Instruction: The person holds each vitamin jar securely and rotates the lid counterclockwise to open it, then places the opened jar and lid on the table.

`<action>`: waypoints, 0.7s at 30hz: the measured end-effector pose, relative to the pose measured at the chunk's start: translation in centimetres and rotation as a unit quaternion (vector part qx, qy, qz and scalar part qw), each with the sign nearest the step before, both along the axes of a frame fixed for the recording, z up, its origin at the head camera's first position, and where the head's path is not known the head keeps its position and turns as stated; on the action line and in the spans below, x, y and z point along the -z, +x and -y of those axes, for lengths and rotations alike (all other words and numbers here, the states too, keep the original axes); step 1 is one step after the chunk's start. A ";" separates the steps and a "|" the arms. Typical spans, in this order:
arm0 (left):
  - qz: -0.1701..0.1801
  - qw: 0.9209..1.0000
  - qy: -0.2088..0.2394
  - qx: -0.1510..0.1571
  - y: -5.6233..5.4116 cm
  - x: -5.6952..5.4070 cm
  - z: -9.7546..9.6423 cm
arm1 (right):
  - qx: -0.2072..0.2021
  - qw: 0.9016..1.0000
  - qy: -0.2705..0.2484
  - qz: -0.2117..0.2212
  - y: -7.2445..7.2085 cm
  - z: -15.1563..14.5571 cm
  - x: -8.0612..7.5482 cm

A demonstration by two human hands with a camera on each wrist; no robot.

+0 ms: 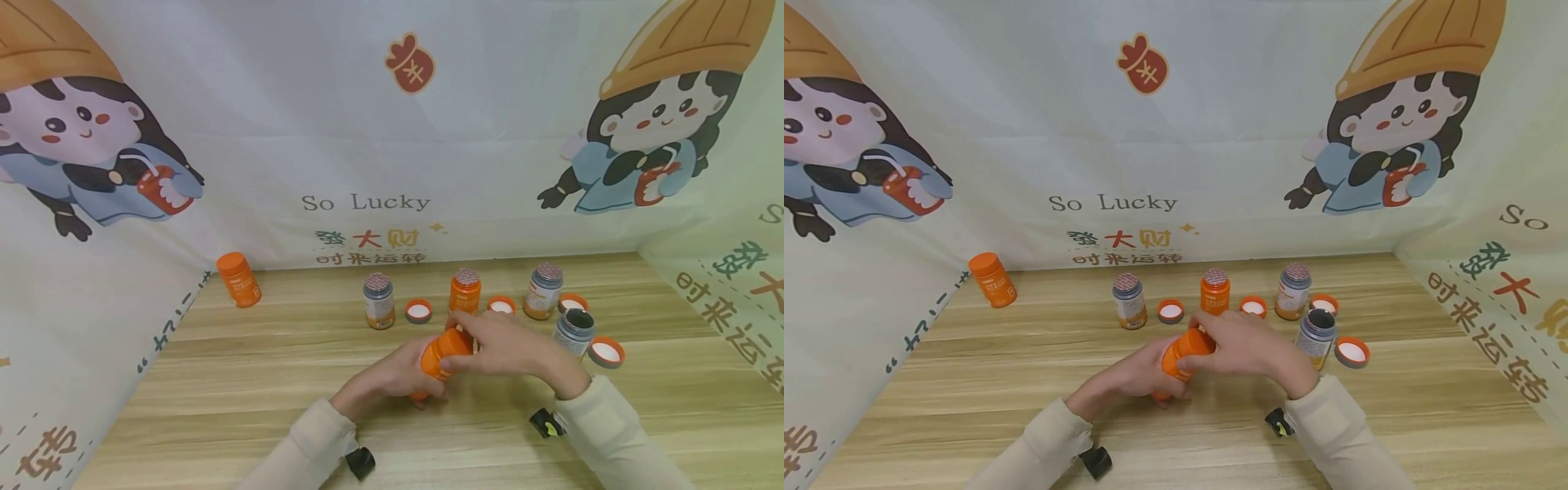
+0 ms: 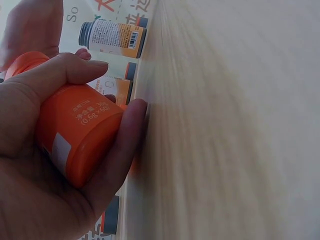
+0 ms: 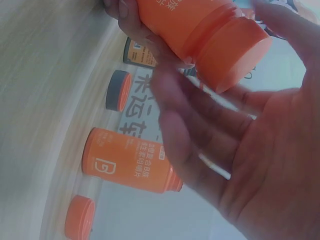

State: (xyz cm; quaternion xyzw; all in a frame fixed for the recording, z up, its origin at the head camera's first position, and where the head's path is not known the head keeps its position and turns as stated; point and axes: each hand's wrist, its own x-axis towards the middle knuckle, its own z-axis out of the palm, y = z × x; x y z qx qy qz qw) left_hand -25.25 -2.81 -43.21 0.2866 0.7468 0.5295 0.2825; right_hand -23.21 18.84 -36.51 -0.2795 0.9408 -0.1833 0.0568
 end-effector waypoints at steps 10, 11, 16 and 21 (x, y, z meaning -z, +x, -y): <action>0.007 1.000 0.006 -0.009 0.1 0.0 -0.2 | 0.049 0.998 0.025 -0.001 0.0 0.1 0.0; 0.005 1.000 0.005 -0.008 0.1 0.0 -0.2 | 0.051 0.998 0.027 -0.001 0.0 0.1 0.0; 0.005 1.000 0.005 -0.003 0.0 0.0 -0.2 | 0.037 0.999 0.034 -0.007 0.0 0.0 0.0; -0.002 1.000 -0.001 -0.001 0.0 0.0 -0.1 | 0.017 0.999 0.030 -0.010 0.0 0.0 0.0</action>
